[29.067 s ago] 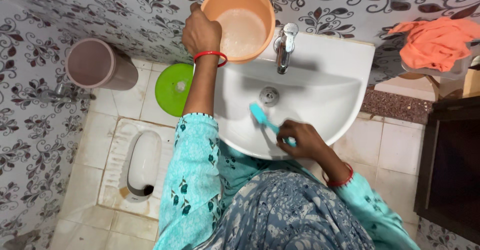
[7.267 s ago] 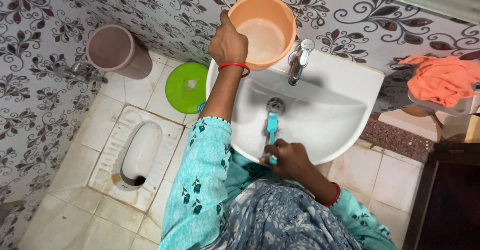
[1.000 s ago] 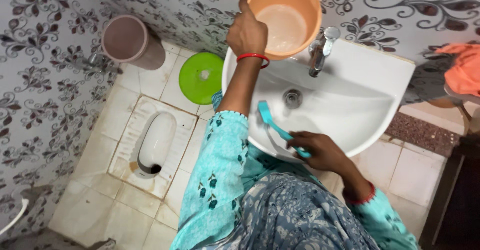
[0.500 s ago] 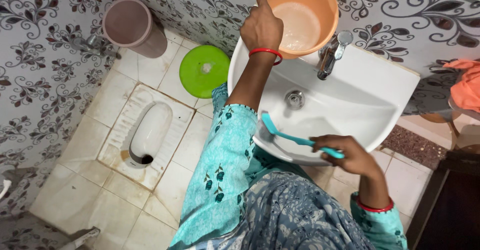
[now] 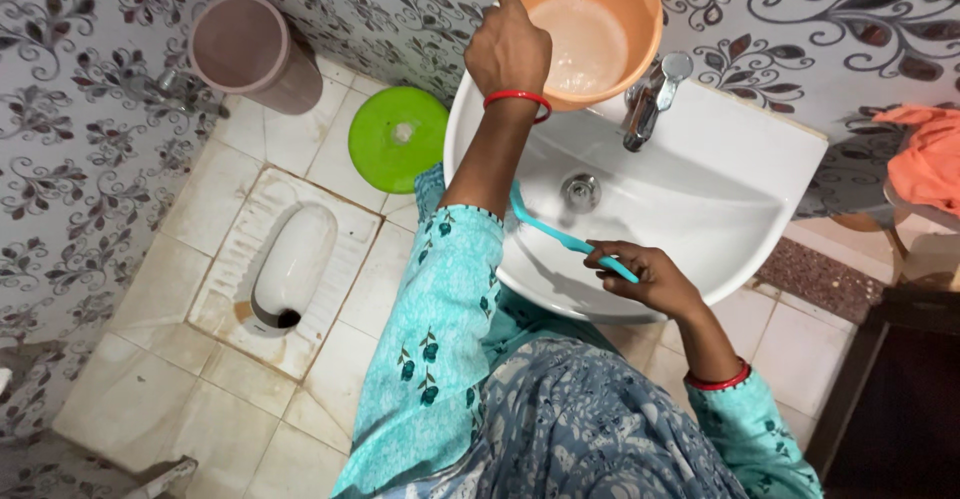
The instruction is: The person scrubs a white bathroom sink using a blue brush while repeatedly pouring water from an orange bowl to rinse the basin. The person holds the bowl in the left hand and the brush in the right hand, working around the drain and basin surface.
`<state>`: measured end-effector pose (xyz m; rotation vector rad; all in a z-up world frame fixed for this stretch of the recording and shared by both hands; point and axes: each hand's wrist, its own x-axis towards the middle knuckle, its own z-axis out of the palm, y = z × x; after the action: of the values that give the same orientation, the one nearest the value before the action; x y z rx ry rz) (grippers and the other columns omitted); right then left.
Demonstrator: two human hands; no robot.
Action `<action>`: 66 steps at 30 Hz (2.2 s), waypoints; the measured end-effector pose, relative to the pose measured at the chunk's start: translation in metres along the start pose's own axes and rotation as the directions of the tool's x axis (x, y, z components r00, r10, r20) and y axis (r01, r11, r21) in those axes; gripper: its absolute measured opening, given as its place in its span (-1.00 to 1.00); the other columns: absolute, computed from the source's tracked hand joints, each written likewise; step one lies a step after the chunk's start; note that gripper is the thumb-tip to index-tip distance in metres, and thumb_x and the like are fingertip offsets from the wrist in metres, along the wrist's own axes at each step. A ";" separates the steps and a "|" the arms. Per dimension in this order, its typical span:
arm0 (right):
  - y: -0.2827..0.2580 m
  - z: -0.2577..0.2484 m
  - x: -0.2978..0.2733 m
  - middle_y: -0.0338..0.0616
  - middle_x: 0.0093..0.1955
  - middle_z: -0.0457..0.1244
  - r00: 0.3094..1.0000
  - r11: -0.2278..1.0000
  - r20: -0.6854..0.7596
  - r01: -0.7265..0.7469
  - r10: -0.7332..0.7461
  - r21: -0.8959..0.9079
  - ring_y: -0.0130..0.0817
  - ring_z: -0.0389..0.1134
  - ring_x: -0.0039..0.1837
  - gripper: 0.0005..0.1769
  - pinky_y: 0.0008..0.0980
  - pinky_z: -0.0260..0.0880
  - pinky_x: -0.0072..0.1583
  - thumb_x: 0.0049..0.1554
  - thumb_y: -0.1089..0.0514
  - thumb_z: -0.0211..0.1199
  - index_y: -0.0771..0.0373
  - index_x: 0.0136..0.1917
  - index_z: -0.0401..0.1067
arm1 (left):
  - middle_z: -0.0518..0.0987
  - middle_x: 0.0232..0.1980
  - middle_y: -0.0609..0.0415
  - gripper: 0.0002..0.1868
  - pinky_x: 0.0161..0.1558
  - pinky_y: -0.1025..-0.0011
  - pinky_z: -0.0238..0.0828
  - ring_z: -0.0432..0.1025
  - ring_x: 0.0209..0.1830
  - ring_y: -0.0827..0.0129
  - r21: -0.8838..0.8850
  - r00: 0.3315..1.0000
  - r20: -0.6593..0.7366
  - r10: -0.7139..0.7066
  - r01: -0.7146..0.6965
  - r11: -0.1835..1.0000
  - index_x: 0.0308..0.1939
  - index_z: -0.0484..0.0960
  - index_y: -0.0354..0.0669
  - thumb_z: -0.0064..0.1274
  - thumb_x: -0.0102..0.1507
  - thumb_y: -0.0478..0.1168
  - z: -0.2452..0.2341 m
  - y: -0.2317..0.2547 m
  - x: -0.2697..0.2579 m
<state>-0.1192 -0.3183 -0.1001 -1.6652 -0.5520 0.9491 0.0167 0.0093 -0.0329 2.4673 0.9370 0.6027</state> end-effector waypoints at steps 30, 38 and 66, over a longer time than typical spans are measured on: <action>-0.040 0.042 -0.008 0.03 -0.09 0.34 0.997 0.334 -0.079 -0.066 -0.027 -0.940 -0.02 0.41 -0.25 -0.27 -0.09 0.44 -0.21 -0.03 0.37 0.13 0.02 0.41 0.36 | 0.69 -0.16 -0.12 -0.30 -0.19 0.09 0.58 0.64 -0.22 0.00 -0.016 1.000 0.017 -0.001 0.001 1.000 0.38 0.31 -0.03 0.05 0.13 -0.28 -0.002 0.000 0.000; -0.046 0.025 -0.025 -0.02 -0.12 0.34 0.989 0.328 -0.063 -0.104 0.134 -0.939 -0.07 0.41 -0.24 -0.24 -0.12 0.43 -0.19 0.01 0.38 0.06 -0.06 0.46 0.31 | 0.68 -0.13 -0.14 -0.30 -0.19 0.09 0.58 0.64 -0.21 -0.02 -0.029 1.000 0.025 0.015 -0.014 0.999 0.36 0.31 -0.03 0.05 0.11 -0.28 -0.006 0.002 0.000; -0.034 0.062 0.012 0.06 -0.19 0.31 0.990 0.342 -0.115 -0.081 -0.080 -0.936 0.00 0.41 -0.32 -0.55 -0.07 0.42 -0.32 0.12 0.29 0.08 0.34 0.29 0.31 | 0.70 -0.13 -0.09 -0.32 -0.21 0.00 0.55 0.63 -0.22 -0.02 -0.009 0.998 0.070 -0.007 0.007 1.000 0.38 0.31 0.00 0.03 0.15 -0.28 -0.009 0.005 0.000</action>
<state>-0.1586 -0.2634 -0.0771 -2.7656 -1.1546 0.4365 0.0141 0.0077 -0.0228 2.4594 0.9136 0.5143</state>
